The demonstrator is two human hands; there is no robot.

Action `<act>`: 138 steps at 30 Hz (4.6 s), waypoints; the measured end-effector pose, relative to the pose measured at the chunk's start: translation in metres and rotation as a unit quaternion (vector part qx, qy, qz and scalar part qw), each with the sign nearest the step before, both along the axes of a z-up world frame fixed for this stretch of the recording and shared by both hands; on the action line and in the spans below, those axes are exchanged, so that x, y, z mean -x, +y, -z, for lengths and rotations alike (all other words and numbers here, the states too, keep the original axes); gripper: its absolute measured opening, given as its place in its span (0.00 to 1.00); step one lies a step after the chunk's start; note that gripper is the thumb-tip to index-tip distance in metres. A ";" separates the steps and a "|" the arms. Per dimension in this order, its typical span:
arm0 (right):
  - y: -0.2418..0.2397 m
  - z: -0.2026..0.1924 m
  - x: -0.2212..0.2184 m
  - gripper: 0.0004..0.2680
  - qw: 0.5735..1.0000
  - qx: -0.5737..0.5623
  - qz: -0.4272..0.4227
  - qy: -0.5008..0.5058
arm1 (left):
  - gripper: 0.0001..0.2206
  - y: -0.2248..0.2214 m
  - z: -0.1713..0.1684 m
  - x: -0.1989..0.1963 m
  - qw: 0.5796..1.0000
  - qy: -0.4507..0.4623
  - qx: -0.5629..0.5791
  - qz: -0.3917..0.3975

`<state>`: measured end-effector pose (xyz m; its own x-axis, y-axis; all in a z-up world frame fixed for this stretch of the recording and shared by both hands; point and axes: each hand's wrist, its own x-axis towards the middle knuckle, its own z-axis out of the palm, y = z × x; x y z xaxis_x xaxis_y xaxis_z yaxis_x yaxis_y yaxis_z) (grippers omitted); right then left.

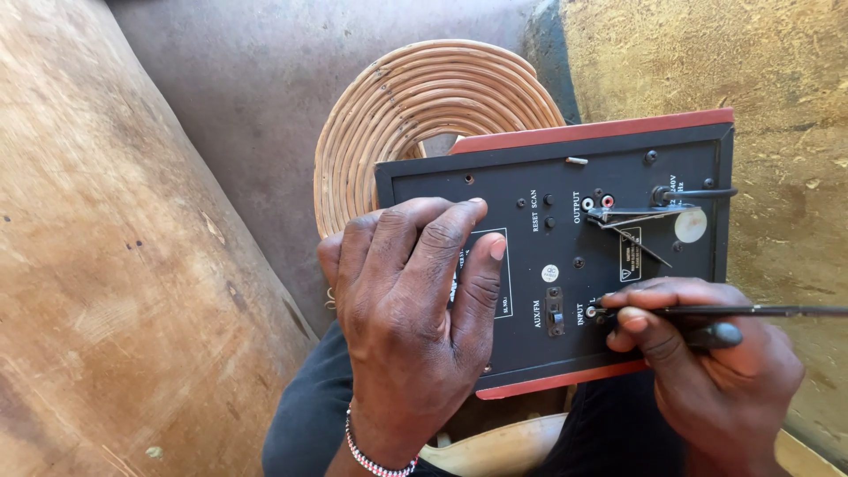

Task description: Repairing the back panel of an electronic speaker using a probe tool to test connections

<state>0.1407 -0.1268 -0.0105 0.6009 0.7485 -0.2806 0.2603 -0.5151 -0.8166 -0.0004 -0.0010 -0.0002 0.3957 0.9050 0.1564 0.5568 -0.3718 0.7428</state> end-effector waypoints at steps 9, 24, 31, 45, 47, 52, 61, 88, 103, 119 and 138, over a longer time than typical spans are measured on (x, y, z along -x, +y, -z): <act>-0.008 0.009 0.007 0.05 0.995 -0.087 -0.016 -0.042 | 0.09 0.001 0.000 0.001 1.000 -0.009 -0.004 0.002; -0.013 0.016 -0.020 0.06 0.954 -0.189 0.075 0.220 | 0.08 0.000 0.000 -0.001 1.000 0.000 -0.009 -0.002; -0.014 0.015 -0.016 0.06 0.949 -0.213 0.063 0.222 | 0.08 -0.001 0.000 0.000 1.000 -0.002 -0.022 -0.002; 0.012 -0.002 0.004 0.05 0.999 -0.011 0.004 -0.038 | 0.08 -0.001 0.001 0.002 1.000 -0.022 -0.019 0.001; 0.013 -0.002 0.004 0.05 1.000 -0.017 0.006 -0.026 | 0.08 -0.001 0.001 0.002 1.000 -0.020 -0.018 0.001; 0.016 -0.004 0.005 0.05 0.999 -0.010 0.029 0.013 | 0.08 -0.001 0.001 0.003 1.000 -0.016 -0.020 0.002; 0.012 0.002 -0.009 0.03 0.995 -0.068 0.008 0.077 | 0.07 -0.002 0.001 0.002 1.000 -0.013 -0.028 0.004; -0.108 -0.003 -0.014 0.05 0.842 -0.453 0.014 0.294 | 0.08 -0.110 -0.070 -0.024 0.911 -0.249 0.151 0.290; -0.162 -0.001 0.003 0.06 0.863 -0.393 0.049 0.315 | 0.04 -0.203 0.011 -0.021 0.830 -0.390 0.380 0.117; -0.169 -0.054 -0.019 0.08 0.902 -0.216 -0.168 -0.335 | 0.06 -0.200 -0.020 -0.012 0.967 -0.128 0.183 0.126; -0.075 -0.022 -0.036 0.05 0.964 -0.143 -0.202 -0.093 | 0.02 -0.138 -0.002 -0.009 0.979 -0.179 -0.099 0.020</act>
